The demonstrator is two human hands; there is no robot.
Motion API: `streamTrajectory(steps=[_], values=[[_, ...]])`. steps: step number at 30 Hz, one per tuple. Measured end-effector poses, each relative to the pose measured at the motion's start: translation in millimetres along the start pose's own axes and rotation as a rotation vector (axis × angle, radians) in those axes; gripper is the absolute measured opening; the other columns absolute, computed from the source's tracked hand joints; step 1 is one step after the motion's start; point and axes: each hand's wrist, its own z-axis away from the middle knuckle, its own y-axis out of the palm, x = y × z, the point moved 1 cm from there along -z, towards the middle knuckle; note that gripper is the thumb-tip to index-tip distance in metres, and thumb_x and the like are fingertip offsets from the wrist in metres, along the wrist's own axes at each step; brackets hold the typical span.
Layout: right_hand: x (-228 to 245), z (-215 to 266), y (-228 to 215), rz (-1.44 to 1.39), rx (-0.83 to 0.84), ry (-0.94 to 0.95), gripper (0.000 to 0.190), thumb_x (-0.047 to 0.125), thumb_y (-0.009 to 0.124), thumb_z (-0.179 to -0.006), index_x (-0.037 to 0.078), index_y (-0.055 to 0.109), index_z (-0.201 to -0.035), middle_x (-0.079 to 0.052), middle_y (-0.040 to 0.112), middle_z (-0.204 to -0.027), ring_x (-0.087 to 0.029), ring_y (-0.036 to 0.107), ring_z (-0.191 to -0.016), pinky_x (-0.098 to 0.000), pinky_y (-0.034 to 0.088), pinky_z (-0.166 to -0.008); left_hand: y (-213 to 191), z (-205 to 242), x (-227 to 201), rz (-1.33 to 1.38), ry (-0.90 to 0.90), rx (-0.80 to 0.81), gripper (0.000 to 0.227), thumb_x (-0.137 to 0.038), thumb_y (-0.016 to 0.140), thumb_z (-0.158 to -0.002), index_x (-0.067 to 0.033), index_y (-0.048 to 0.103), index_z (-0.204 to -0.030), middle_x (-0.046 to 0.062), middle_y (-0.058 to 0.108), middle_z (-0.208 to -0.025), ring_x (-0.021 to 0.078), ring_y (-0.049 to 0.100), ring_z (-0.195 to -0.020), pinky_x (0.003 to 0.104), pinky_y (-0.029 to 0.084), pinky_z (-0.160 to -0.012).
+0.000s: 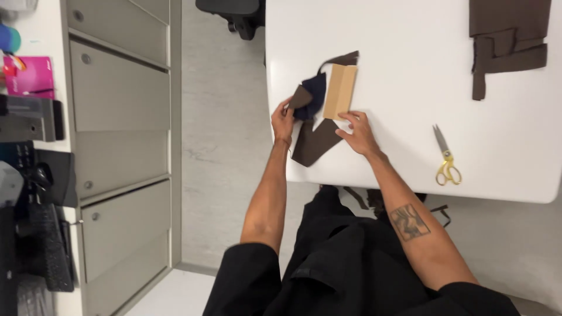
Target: Cutting a leather piece and organizing leather components and paper patterns on a workshop table.
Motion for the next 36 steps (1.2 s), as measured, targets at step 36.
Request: streamTrajectory(steps=[36], values=[[10, 119, -39, -0.627, -0.327, 0.202, 0.035, 0.004, 0.067, -0.1, 0.003, 0.069, -0.135, -0.016, 0.072, -0.118, -0.022, 0.067, -0.101, -0.0319, 0.055, -0.081, -12, 130, -58, -0.066, -0.134, 0.229, 0.047, -0.002, 0.067, -0.09, 0.0009, 0.058, -0.136, 0.012, 0.068, -0.123, 0.0242, 0.07, -0.109, 0.04, 0.064, -0.092]])
